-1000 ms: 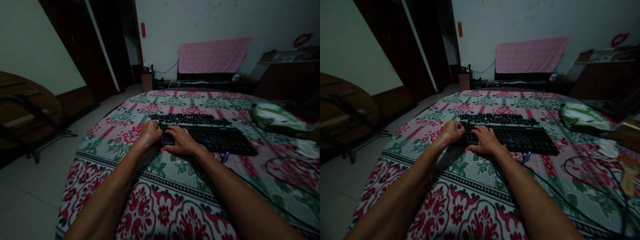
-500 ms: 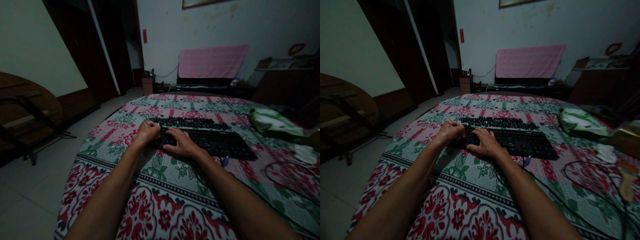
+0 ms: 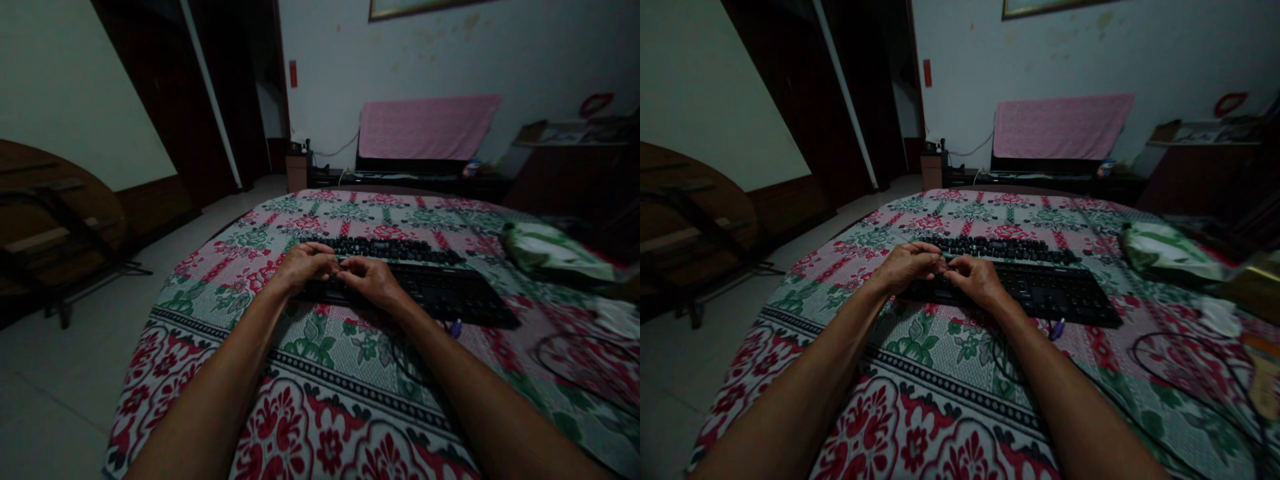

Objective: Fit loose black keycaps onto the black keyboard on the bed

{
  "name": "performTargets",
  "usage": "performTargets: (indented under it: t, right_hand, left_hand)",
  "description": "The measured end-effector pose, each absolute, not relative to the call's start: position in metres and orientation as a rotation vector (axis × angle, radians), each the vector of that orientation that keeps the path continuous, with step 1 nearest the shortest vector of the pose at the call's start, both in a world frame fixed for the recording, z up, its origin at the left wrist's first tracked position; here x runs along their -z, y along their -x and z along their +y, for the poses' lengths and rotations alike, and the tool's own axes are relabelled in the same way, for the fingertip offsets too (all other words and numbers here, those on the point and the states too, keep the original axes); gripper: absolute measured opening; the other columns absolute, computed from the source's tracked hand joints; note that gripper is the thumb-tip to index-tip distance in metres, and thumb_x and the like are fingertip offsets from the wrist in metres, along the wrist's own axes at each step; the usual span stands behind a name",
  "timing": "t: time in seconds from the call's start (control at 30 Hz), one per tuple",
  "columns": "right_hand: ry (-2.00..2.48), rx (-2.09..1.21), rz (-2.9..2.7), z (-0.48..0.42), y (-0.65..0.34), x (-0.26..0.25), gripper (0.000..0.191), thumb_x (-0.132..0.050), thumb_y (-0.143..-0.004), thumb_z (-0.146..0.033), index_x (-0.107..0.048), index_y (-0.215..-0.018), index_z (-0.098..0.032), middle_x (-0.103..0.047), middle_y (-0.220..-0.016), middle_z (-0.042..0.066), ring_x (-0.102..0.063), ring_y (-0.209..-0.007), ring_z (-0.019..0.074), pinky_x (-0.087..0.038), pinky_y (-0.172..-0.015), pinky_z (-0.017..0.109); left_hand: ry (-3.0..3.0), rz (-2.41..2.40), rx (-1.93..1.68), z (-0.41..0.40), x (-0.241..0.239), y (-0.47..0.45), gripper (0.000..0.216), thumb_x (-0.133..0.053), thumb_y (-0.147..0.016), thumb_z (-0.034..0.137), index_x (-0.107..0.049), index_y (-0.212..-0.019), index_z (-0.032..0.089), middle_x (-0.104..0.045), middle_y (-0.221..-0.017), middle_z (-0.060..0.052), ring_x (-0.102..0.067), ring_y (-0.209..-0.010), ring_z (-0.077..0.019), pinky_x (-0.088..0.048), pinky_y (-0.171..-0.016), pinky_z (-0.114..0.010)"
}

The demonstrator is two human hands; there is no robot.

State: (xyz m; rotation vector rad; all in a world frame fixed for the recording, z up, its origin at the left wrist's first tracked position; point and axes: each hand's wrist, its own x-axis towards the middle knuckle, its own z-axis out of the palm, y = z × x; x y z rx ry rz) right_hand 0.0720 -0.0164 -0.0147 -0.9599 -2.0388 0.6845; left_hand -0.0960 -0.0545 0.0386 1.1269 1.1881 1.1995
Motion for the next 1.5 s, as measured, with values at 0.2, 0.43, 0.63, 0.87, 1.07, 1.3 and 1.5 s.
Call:
performTargets:
  t: [0.2,0.43,0.63,0.87,1.07,1.3,1.5]
  right_hand:
    - [0.952,-0.632,-2.051,-0.017,-0.077,0.010,0.019,-0.060,-0.074,-0.033,-0.065,-0.086,-0.018,-0.069,-0.080,0.002,-0.061,-0.069,0.0144,-0.046,-0.065,0.026]
    - [0.938,-0.775,-1.951,-0.018,-0.074,0.010,0.021,-0.061,-0.072,-0.030,-0.064,-0.089,-0.018,-0.068,-0.085,0.003,-0.062,-0.076,0.0158,-0.048,-0.071,0.029]
    - [0.970,-1.133,-1.750,-0.020,-0.077,0.003,0.026,-0.063,-0.069,-0.034,-0.065,-0.088,-0.017,-0.068,-0.082,0.002,-0.061,-0.067,0.0126,-0.049,-0.062,0.026]
    - [0.994,-1.388,-1.489,-0.019,-0.079,0.000,0.025,-0.068,-0.064,-0.026,-0.064,-0.087,-0.017,-0.069,-0.085,0.005,-0.064,-0.068,0.0134,-0.052,-0.063,0.026]
    - [1.009,-1.157,-1.676,-0.013,-0.082,0.003,0.025,-0.066,-0.062,-0.026,-0.065,-0.085,-0.017,-0.069,-0.081,0.002,-0.062,-0.068,0.0126,-0.050,-0.062,0.025]
    - [1.074,-0.984,-1.804,-0.011,-0.082,0.008,0.031,-0.063,-0.064,-0.024,-0.065,-0.094,-0.017,-0.067,-0.079,0.001,-0.060,-0.064,0.0134,-0.048,-0.059,0.026]
    - [1.044,-0.886,-1.794,-0.008,-0.083,0.013,0.028,-0.059,-0.069,-0.022,-0.063,-0.097,-0.019,-0.069,-0.089,0.004,-0.064,-0.082,0.0171,-0.050,-0.075,0.031]
  left_hand:
    - [-1.221,1.132,-1.241,-0.051,-0.028,0.097,0.019,-0.065,-0.070,0.023,-0.057,-0.083,0.012,-0.069,-0.075,-0.007,-0.066,-0.063,-0.0130,-0.048,-0.049,-0.017]
    - [-1.145,1.129,-1.279,-0.048,-0.022,0.093,0.021,-0.066,-0.069,0.021,-0.054,-0.084,0.014,-0.069,-0.082,-0.007,-0.067,-0.068,-0.0138,-0.049,-0.050,-0.017]
    - [-1.143,1.133,-1.300,-0.049,-0.022,0.090,0.019,-0.063,-0.070,0.020,-0.055,-0.086,0.014,-0.069,-0.083,-0.006,-0.067,-0.069,-0.0139,-0.048,-0.048,-0.017]
    - [-1.260,1.219,-1.348,-0.049,-0.026,0.084,0.018,-0.063,-0.068,0.023,-0.057,-0.083,0.014,-0.068,-0.075,-0.004,-0.066,-0.067,-0.0141,-0.047,-0.048,-0.017]
    - [-1.171,1.318,-1.456,-0.047,-0.029,0.092,0.020,-0.063,-0.066,0.024,-0.058,-0.083,0.014,-0.068,-0.075,-0.004,-0.065,-0.065,-0.0130,-0.045,-0.048,-0.017]
    - [-1.150,1.350,-1.385,-0.042,-0.025,0.094,0.019,-0.062,-0.064,0.023,-0.057,-0.080,0.014,-0.068,-0.073,-0.004,-0.064,-0.064,-0.0126,-0.044,-0.046,-0.016]
    - [-1.086,1.349,-1.441,-0.015,-0.015,0.110,0.021,-0.064,-0.067,0.029,-0.055,-0.078,0.013,-0.067,-0.075,-0.006,-0.063,-0.057,-0.0108,-0.043,-0.044,-0.015]
